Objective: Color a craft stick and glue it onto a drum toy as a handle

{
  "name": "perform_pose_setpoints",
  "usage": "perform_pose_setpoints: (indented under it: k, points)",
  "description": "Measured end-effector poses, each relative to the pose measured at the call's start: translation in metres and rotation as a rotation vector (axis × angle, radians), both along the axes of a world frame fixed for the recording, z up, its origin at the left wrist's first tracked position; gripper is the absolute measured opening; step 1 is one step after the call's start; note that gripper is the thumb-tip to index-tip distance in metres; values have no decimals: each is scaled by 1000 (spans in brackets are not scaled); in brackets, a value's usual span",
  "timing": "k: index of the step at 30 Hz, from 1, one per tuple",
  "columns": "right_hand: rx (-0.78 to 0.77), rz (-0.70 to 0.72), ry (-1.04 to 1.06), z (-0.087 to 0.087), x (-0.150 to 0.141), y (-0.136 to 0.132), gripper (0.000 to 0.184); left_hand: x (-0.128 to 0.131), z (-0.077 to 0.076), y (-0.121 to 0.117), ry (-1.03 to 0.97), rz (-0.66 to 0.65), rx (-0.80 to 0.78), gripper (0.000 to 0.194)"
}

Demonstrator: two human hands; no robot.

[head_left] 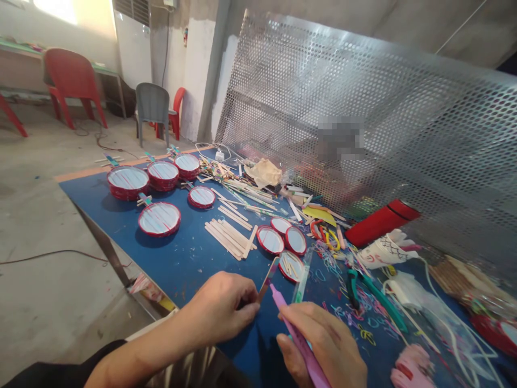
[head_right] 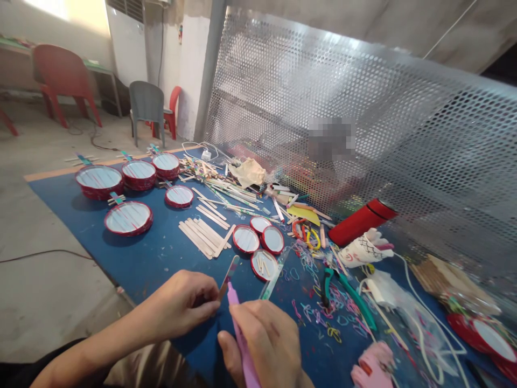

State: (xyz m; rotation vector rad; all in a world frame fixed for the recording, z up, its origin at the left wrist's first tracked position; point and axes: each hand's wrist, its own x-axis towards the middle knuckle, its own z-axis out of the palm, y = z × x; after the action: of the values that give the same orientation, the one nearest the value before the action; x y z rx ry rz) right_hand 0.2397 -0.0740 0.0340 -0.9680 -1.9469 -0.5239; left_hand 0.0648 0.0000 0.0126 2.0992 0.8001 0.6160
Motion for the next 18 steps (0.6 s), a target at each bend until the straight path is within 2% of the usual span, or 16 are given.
perform_pose_setpoints:
  k: [9, 18]
  points:
    - [-35, -36, 0, -4, 0, -3, 17, -1, 1, -2, 21, 2, 4, 12]
    - [-33, 10, -27, -1, 1, -1, 18, -1, 1, -2, 7, 8, 8, 13]
